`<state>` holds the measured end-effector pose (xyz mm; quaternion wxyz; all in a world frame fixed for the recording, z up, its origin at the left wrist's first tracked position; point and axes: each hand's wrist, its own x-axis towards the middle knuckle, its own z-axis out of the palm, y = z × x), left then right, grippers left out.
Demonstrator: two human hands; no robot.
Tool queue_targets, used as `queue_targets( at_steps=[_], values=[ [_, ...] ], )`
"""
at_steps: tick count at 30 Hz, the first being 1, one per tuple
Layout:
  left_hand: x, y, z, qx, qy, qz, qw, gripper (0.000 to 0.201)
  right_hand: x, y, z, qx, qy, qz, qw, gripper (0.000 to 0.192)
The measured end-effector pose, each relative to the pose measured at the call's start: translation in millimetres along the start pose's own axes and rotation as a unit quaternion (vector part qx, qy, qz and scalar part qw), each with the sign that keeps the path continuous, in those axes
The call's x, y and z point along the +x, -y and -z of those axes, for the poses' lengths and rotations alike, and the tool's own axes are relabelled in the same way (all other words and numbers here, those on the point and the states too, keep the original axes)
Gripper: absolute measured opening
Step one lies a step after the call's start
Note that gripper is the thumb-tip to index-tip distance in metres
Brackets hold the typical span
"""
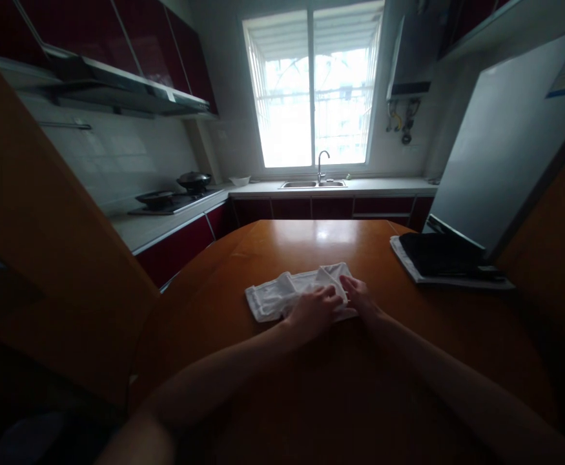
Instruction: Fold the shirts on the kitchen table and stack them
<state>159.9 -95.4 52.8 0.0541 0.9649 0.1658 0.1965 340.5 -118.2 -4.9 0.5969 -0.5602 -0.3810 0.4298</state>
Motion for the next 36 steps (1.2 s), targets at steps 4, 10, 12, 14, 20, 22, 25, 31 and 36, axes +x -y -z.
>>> queue_targets(
  at_steps=[4,10,12,14,20,22,25,31,36],
  values=[
    [-6,-15,-4.1,-0.138,0.095,-0.059,0.984,0.015,4,-4,17,-0.057,0.004,0.016,0.998,0.055],
    [-1,45,0.2,-0.083,-0.095,0.171,0.977,0.028,-1,-15,11,-0.236,0.022,0.212,0.948,0.035],
    [-10,69,-9.2,-0.094,-0.070,0.209,0.971,0.033,-7,-14,6,-0.293,0.028,0.283,0.913,0.035],
    [-25,87,-20.7,-0.114,-0.045,0.205,0.971,0.038,-13,-9,3,-0.320,0.032,0.325,0.889,0.036],
    [-57,134,-30.0,-0.123,0.013,0.227,0.966,0.051,-19,12,15,-0.309,-0.088,0.340,0.884,0.034],
    [-59,155,-25.3,-0.092,0.005,0.288,0.953,0.050,-17,12,21,-0.329,-0.106,0.319,0.883,0.033],
    [-61,177,-17.8,-0.037,-0.031,0.355,0.934,0.049,-18,7,27,-0.435,-0.099,0.229,0.865,0.028],
    [-54,157,-7.5,0.010,-0.130,0.309,0.942,0.027,-21,8,17,-0.549,-0.110,0.267,0.785,0.022],
    [-34,108,-13.7,-0.168,-0.080,0.217,0.958,0.025,-30,8,-4,-0.460,0.057,0.264,0.846,0.026]
  ],
)
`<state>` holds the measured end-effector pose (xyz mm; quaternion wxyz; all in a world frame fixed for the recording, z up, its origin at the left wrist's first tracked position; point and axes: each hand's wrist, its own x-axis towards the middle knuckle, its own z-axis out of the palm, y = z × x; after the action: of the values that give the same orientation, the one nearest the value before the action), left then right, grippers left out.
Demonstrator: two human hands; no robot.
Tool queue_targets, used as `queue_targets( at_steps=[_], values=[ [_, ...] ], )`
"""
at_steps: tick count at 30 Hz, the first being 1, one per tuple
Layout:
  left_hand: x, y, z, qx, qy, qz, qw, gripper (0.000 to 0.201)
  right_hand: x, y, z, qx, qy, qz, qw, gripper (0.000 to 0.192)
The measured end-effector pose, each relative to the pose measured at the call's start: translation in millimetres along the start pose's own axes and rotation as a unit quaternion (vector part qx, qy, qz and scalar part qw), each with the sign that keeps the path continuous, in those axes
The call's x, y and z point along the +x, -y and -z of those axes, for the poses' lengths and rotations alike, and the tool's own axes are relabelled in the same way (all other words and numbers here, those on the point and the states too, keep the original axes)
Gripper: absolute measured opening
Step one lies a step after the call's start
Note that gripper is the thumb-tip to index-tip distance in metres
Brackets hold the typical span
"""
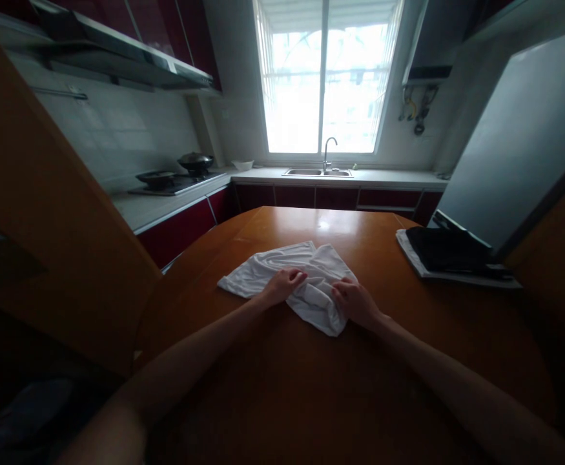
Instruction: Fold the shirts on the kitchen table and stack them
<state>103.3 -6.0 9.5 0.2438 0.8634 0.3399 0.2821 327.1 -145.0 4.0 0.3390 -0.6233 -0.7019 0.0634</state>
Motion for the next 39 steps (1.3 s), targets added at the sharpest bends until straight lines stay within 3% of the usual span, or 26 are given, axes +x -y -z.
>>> queue_targets(
  at_steps=[3,6,8,10,12,14,16,18,20,23,25,28,31,34,36,39],
  values=[
    [-6,-14,-7.7,-0.066,-0.009,-0.015,0.998,0.009,-6,9,-7,0.150,0.111,0.024,0.982,0.038],
    [-7,-16,1.6,-0.161,-0.037,0.026,0.986,0.005,-8,14,-8,0.313,0.176,-0.006,0.933,0.049],
    [-5,-15,12.4,-0.255,-0.021,0.100,0.962,0.008,-4,13,-8,0.363,0.132,-0.027,0.922,0.050],
    [-3,-15,19.5,-0.310,0.031,0.164,0.936,0.017,2,9,-8,0.375,0.045,-0.039,0.925,0.050],
    [-3,-19,18.6,-0.300,0.087,0.169,0.935,0.030,7,3,-10,0.371,-0.021,-0.049,0.927,0.050],
    [-9,-27,10.1,-0.226,0.108,0.107,0.962,0.039,10,-3,-12,0.362,-0.045,-0.062,0.929,0.050],
    [-21,-40,-1.3,-0.120,0.111,0.015,0.986,0.035,9,-6,-14,0.356,-0.041,-0.088,0.929,0.051],
    [-37,-58,-10.6,-0.029,0.126,-0.068,0.989,0.026,7,-8,-15,0.356,-0.019,-0.120,0.927,0.055],
    [-53,-76,-15.7,0.038,0.161,-0.160,0.973,0.023,4,-9,-16,0.352,0.009,-0.140,0.925,0.062],
    [-72,-96,-17.6,0.130,0.213,-0.305,0.919,0.018,2,-8,-20,0.322,0.042,-0.117,0.938,0.070],
    [-77,-100,-17.9,0.161,0.215,-0.332,0.904,0.018,2,-6,-22,0.286,0.040,-0.083,0.954,0.058],
    [-75,-96,-17.2,0.162,0.152,-0.251,0.942,0.032,2,-1,-19,0.223,-0.012,-0.063,0.973,0.019],
    [-67,-87,-10.4,0.126,0.112,-0.093,0.981,0.054,4,6,-3,0.226,-0.123,-0.091,0.962,0.025],
    [-57,-82,3.5,0.129,0.122,0.025,0.984,0.065,5,11,16,0.291,-0.267,-0.111,0.912,0.027],
    [-49,-80,13.5,0.144,0.134,0.034,0.980,0.057,3,10,21,0.308,-0.310,-0.099,0.894,0.026],
    [-37,-79,25.7,0.142,0.194,-0.013,0.971,0.028,-2,4,15,0.284,-0.276,-0.084,0.914,0.026]
  ],
)
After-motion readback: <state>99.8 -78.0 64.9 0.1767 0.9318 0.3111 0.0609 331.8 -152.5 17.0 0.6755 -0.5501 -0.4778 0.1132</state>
